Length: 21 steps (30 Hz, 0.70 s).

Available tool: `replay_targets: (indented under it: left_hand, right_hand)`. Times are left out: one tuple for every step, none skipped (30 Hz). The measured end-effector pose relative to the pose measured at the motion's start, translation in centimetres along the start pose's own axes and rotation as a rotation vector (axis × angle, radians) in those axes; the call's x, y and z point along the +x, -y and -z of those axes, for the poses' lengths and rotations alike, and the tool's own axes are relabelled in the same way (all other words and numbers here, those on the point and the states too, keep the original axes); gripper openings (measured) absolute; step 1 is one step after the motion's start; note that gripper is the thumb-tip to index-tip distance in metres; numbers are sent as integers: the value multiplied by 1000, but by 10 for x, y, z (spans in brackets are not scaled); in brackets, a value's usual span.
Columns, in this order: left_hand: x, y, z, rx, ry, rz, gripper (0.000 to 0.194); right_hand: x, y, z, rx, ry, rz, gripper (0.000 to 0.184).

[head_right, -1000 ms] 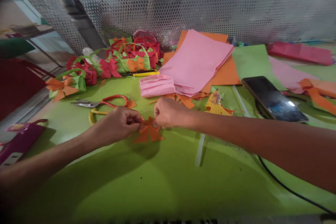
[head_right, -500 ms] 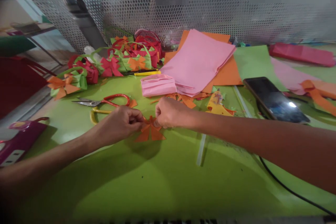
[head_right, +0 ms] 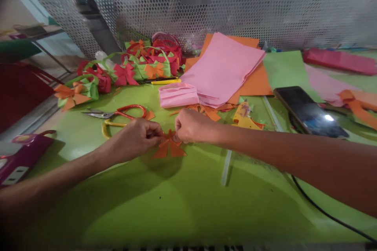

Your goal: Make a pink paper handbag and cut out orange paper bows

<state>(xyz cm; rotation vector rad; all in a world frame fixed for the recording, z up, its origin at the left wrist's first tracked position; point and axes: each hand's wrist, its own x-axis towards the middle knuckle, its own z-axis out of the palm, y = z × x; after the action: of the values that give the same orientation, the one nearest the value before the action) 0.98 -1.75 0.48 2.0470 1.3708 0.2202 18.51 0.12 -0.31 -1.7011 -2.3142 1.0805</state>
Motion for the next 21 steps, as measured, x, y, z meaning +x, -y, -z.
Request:
replay_targets:
  left_hand:
    - [0, 0, 0, 2, -1, 1, 19]
    - [0, -1, 0, 7, -2, 4, 19]
    - [0, -2, 0, 13, -4, 7, 18]
    - [1, -3, 0, 21, -6, 11, 18]
    - [1, -4, 0, 31, -6, 16, 18]
    - [1, -5, 0, 43, -6, 21, 17]
    - [1, -6, 0, 56, -7, 27, 16]
    - [0, -7, 0, 68, -8, 30, 15]
    - [0, -7, 0, 78, -7, 31, 15]
    - [0, -8, 0, 85, -7, 30, 15]
    - [0, -8, 0, 86, -6, 28, 14]
    - [0, -7, -1, 83, -6, 25, 14]
    - [0, -7, -1, 79, -7, 23, 14]
    - [0, -7, -1, 75, -7, 22, 14]
    - [0, -6, -1, 73, -10, 23, 14]
    - [0, -6, -2, 74, -13, 23, 13]
    - [0, -6, -2, 77, -17, 21, 12]
    - [0, -5, -2, 81, -20, 17, 11]
    - [0, -5, -3, 83, -26, 11, 11]
    - [-1, -5, -3, 84, -32, 3, 11]
    - [-1, -4, -3, 83, -36, -2, 11]
  right_hand:
    - [0, 0, 0, -6, -2, 1, 13]
    - [0, 0, 0, -13, -4, 2, 12]
    - [1, 1, -1, -21, -6, 3, 12]
    - [1, 1, -1, -29, -9, 6, 11]
    - [0, 1, -1, -37, -13, 11, 10]
    - [0, 2, -1, -48, -19, 16, 10]
    - [-1, 2, -1, -59, -28, 24, 9]
    - [-1, 2, -1, -72, -41, 34, 9]
    - [-2, 2, -1, -87, -55, 44, 9]
    - [-3, 1, -2, -102, -70, 56, 9]
    - [-4, 1, -2, -118, -86, 69, 8]
    - [-5, 1, -3, -133, -101, 85, 7]
    - [-6, 1, -3, -148, -117, 103, 7]
    - [-7, 1, -4, -163, -132, 123, 6]
    - [-8, 2, -4, -178, -148, 145, 6]
    - [-8, 3, -4, -193, -161, 167, 7]
    - [-9, 4, -4, -207, -170, 190, 9]
    - [-10, 5, -4, -220, -173, 212, 10]
    - [-10, 6, -4, -231, -170, 230, 11]
    - [-10, 7, -3, -242, -163, 244, 12]
    - [-11, 8, -3, -254, -154, 253, 12]
